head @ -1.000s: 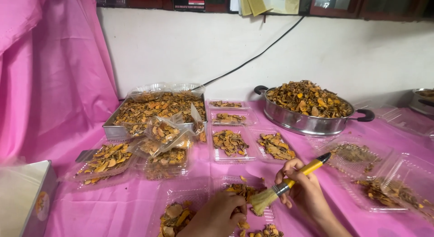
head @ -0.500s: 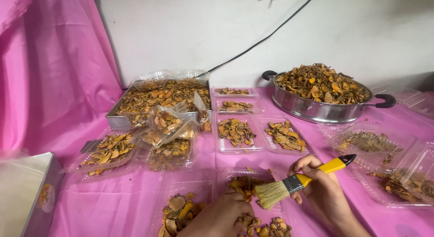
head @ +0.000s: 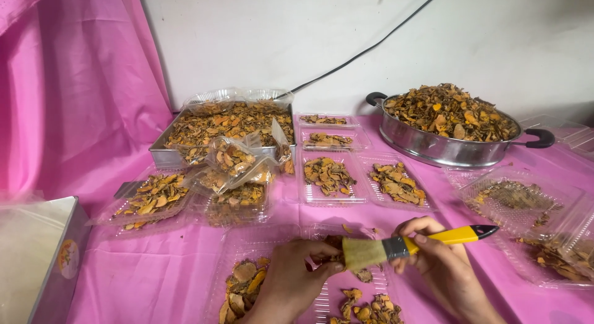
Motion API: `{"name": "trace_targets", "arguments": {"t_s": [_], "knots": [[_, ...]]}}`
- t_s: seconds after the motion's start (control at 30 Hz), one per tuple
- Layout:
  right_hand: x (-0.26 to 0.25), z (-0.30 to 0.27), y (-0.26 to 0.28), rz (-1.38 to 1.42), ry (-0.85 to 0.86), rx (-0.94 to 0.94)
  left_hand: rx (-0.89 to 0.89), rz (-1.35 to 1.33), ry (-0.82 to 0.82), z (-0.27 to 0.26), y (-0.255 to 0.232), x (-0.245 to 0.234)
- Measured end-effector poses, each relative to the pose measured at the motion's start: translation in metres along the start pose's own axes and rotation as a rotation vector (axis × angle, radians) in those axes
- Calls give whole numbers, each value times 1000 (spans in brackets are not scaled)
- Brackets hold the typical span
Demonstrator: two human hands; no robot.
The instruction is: Sorting and packaging dried tea leaves into plastic containers and bags using a brush and hands.
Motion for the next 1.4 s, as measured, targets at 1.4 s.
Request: {"name": "trace_targets", "arguments": {"t_s": [1.4], "knots": [[4,-4,6,-53,71,-102,31,-230,-40,3,19,12]]}}
Point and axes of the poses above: each hand's wrist, its own z-axis towards the middle knuckle, its own x-axis out of the palm, y = z × x, the point moved 6 cm from there along z, towards the middle knuckle, and after that the axes turned 6 degrees about -y, right-handed, at the moved point
